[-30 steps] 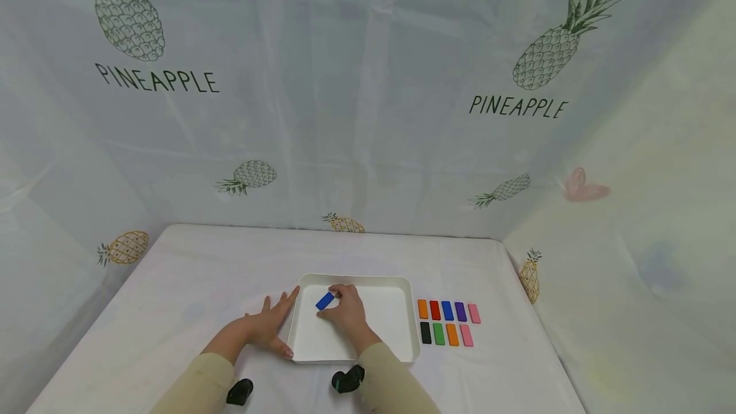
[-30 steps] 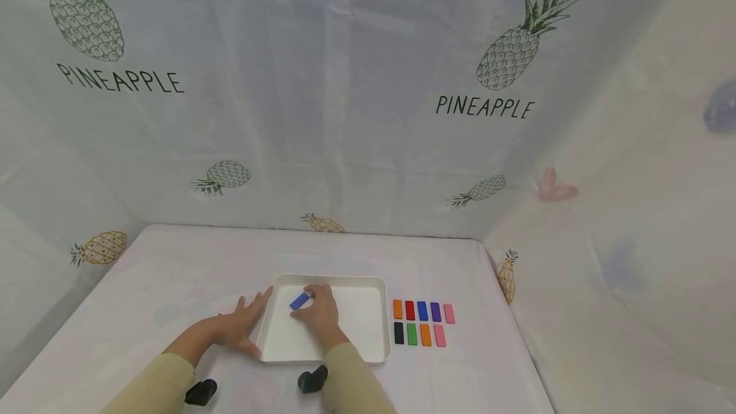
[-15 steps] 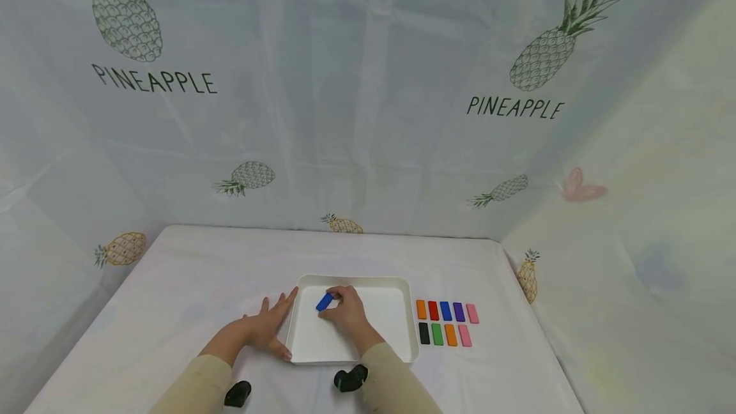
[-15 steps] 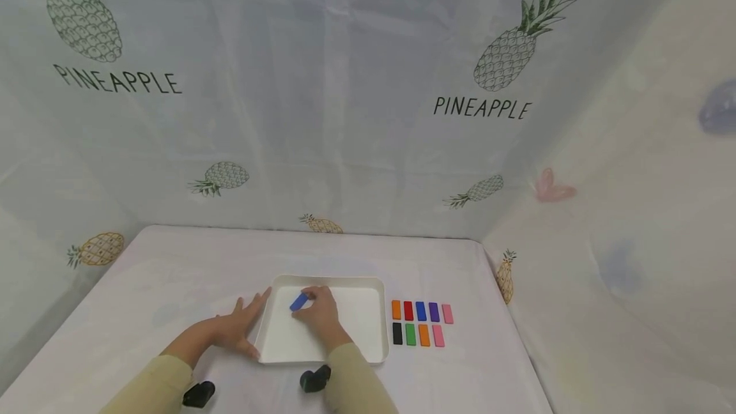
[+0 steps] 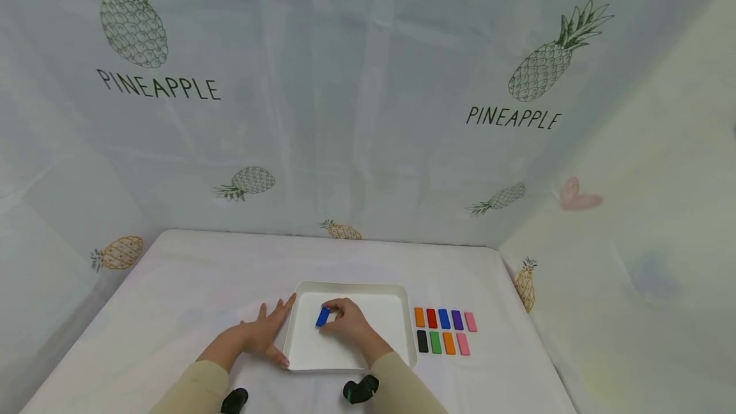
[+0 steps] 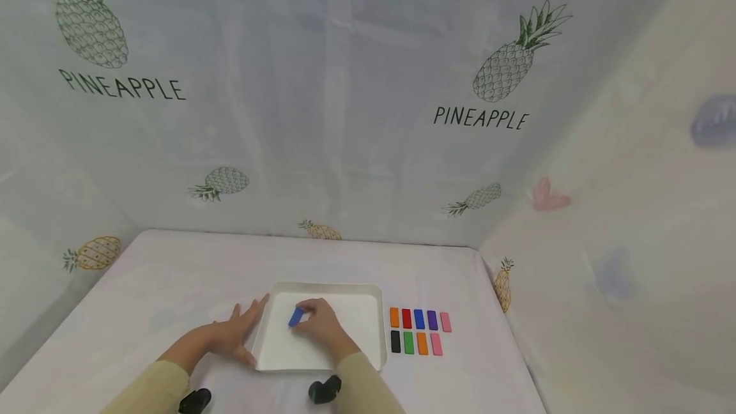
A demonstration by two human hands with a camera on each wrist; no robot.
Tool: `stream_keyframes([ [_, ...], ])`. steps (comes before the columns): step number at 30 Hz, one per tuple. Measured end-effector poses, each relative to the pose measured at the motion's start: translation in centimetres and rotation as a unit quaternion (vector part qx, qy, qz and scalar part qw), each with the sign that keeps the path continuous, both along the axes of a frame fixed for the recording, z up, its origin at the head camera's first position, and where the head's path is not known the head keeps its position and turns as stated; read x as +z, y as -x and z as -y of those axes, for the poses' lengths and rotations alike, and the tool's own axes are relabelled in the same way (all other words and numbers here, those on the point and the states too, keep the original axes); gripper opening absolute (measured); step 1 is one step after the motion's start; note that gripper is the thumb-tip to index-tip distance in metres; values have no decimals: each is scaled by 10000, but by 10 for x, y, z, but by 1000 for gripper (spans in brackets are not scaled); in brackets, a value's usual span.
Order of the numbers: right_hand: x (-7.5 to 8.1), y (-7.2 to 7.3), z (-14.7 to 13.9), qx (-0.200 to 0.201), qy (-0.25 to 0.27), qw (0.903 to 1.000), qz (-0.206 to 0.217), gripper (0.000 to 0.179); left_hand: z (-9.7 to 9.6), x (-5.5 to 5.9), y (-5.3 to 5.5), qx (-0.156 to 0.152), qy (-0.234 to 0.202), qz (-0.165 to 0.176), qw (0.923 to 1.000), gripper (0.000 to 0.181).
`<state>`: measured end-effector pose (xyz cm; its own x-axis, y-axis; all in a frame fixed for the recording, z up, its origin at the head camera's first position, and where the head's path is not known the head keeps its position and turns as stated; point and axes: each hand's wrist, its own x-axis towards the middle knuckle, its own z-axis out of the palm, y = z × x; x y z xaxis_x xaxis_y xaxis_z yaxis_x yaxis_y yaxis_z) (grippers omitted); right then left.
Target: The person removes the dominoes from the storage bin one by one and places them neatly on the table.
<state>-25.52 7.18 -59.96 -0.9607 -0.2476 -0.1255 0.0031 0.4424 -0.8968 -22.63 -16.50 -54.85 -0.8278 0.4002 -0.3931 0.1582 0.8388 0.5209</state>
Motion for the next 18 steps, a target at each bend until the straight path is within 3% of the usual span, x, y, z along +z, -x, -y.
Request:
stream_keyframes([
  [8,3,-9,-16,774,-359,9964,5,39,0,-1,-1,-79,29,-148,9999,136],
  [18,16,-23,-30,1176,-179,9924,311,39,-1,1,-3,-53,-17,-88,9999,138],
])
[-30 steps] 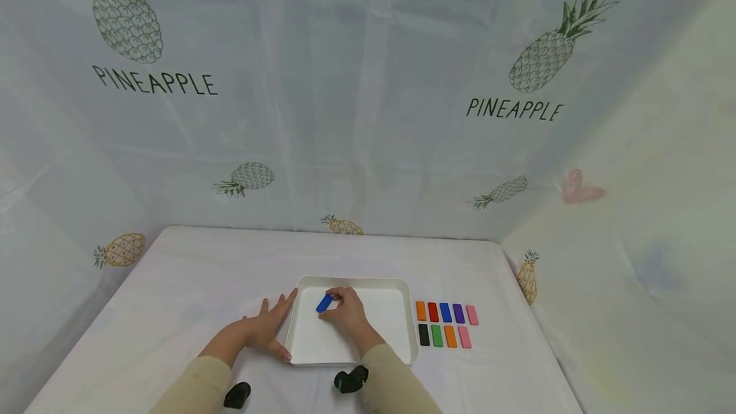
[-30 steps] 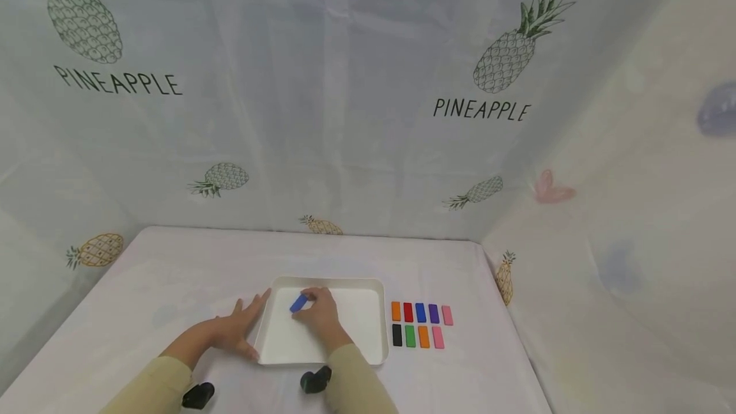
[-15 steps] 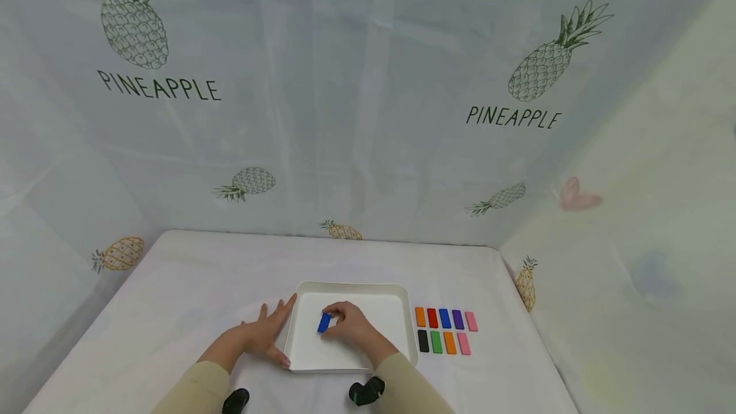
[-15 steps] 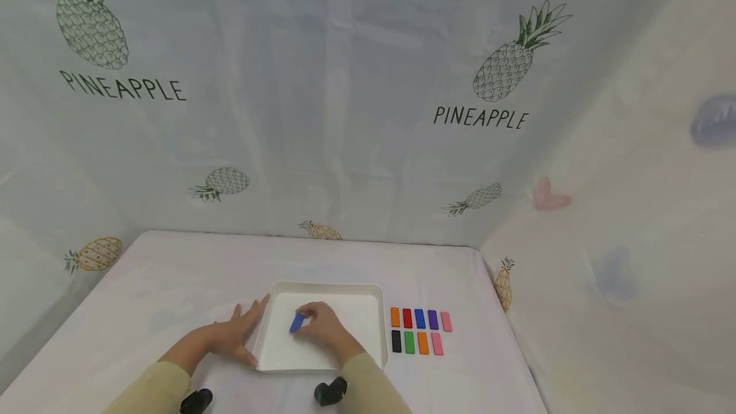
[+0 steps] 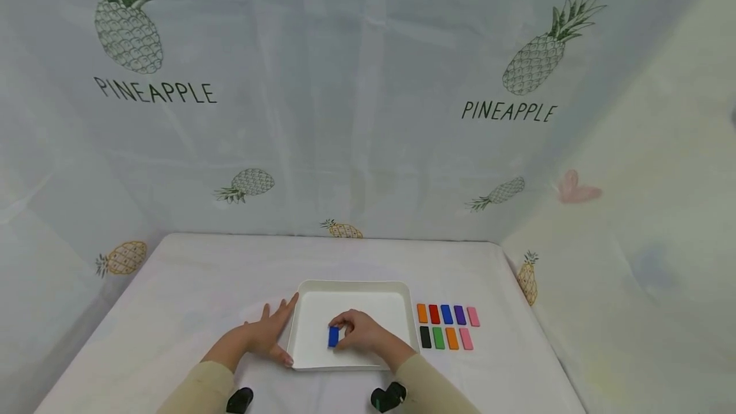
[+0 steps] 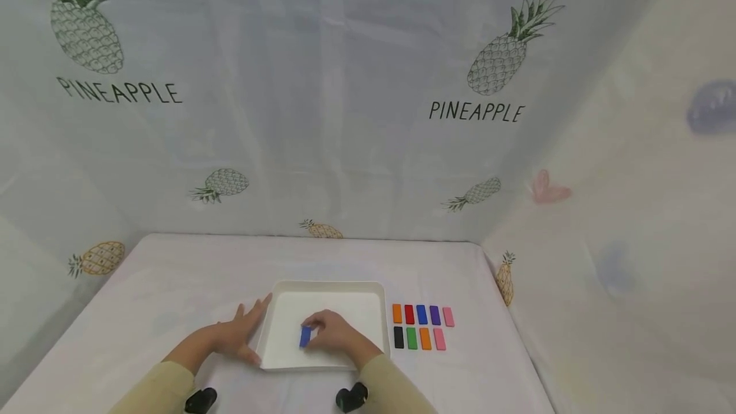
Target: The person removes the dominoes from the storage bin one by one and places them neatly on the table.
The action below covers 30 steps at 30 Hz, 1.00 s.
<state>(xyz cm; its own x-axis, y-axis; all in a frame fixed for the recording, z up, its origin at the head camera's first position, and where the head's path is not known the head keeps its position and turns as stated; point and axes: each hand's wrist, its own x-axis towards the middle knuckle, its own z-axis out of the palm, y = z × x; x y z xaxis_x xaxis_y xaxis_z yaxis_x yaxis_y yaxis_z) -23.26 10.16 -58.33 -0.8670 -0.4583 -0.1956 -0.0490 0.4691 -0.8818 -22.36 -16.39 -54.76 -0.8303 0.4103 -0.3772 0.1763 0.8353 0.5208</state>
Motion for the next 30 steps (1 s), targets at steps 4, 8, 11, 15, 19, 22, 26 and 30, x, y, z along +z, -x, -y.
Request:
stream_keyframes([
  [4,2,-4,-8,140,-1,9997,178,41,1,0,-2,-6,-55,-7,10000,138],
  [8,1,-8,-16,162,-144,9994,287,39,3,0,-2,-4,-161,-23,9999,139],
  [11,2,-12,-23,181,-222,9991,327,38,4,-2,-1,6,-185,-2,9998,139],
  [15,5,-16,-33,252,-159,9986,431,38,5,-5,1,20,-147,24,9999,140],
  [19,9,-21,-44,282,-67,9980,558,37,5,-6,3,7,-180,19,9998,140],
  [22,13,-25,-52,250,-81,9978,611,37,4,-5,3,-10,-193,3,9998,140],
  [26,15,-27,-63,232,-167,9980,562,36,3,-4,3,-35,-210,-15,9998,140],
  [30,17,-28,-72,251,-277,9982,474,36,3,-5,3,-31,-211,-35,9998,141],
])
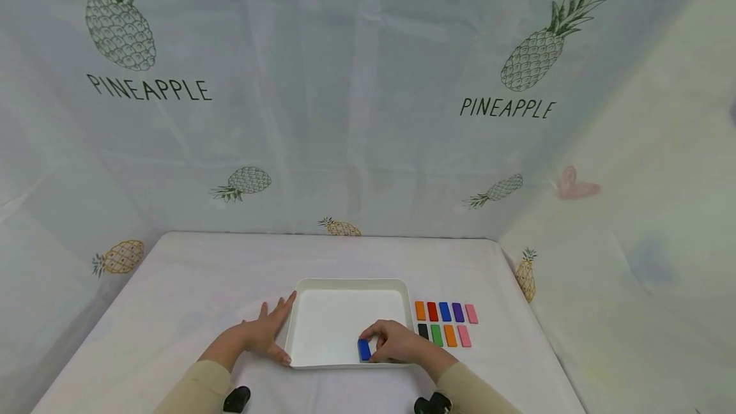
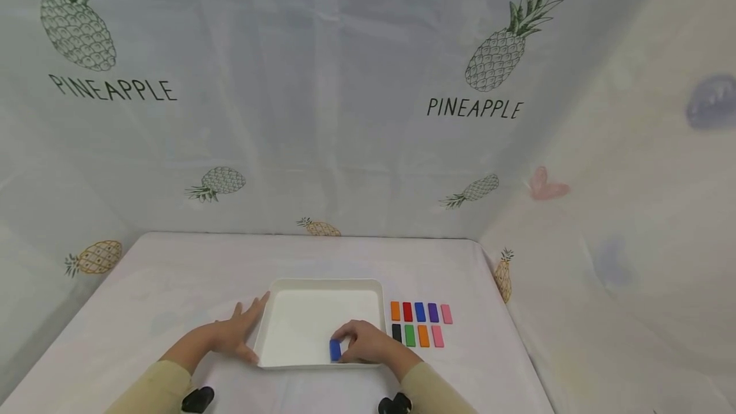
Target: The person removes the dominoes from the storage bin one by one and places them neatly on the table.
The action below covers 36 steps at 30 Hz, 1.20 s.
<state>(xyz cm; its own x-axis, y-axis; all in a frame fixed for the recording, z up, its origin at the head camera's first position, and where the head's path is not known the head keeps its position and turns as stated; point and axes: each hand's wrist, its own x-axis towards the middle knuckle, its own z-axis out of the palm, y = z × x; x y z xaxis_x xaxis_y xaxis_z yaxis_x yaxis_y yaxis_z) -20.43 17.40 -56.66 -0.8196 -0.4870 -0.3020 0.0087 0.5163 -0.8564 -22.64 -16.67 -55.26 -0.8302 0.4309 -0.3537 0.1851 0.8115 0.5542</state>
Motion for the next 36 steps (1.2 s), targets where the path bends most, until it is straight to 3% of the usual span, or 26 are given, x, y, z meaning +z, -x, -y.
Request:
stream_keyframes([
  [10,16,-1,-5,105,-446,9983,-360,37,0,3,3,-9,21,-29,10000,141],
  [17,28,-10,-15,-24,-797,9944,-700,40,-1,8,1,2,7,-39,10000,140],
  [25,43,-21,-48,-21,-504,9943,-940,40,0,4,-2,-5,-13,-19,10000,140],
  [36,42,-32,-95,-693,-336,9932,-878,44,0,-5,-4,59,-82,7,9999,142],
])
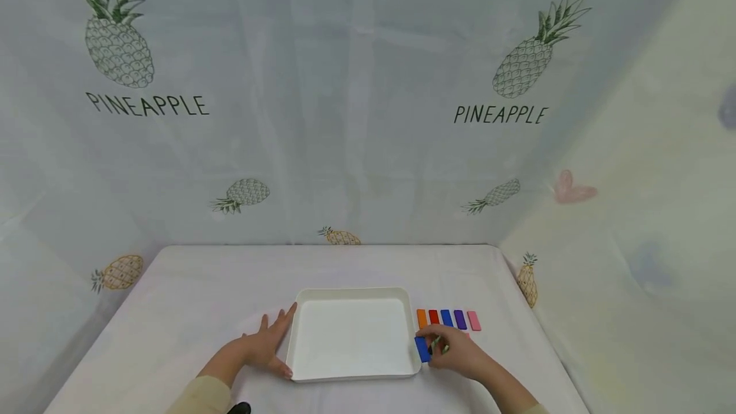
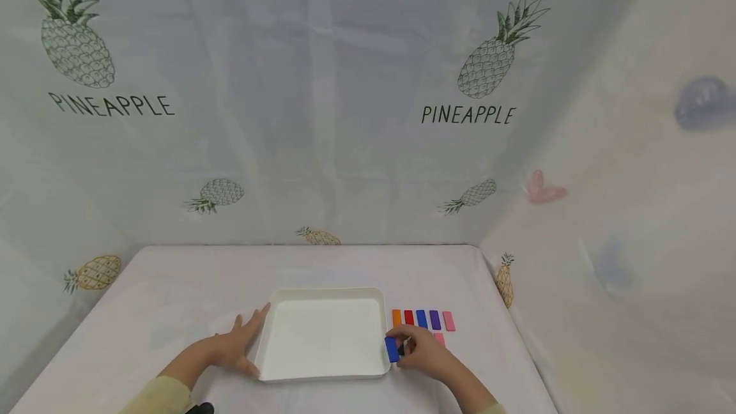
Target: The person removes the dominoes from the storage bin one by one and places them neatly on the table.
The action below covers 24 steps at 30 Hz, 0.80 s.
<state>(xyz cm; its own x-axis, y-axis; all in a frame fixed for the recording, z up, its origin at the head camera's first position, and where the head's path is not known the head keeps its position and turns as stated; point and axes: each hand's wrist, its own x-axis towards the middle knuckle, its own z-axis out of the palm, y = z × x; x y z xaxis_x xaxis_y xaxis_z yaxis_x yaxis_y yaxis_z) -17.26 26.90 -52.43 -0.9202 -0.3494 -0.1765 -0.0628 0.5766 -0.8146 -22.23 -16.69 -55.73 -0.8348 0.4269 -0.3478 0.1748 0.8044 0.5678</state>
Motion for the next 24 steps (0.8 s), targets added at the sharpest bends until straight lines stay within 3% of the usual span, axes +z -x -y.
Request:
stream_keyframes([
  [11,-3,-3,-37,-507,-129,9986,-95,44,-3,2,-1,-6,60,-7,10000,142],
  [24,-19,1,-76,-1625,-434,9855,230,47,0,4,0,-25,-36,76,10000,142],
])
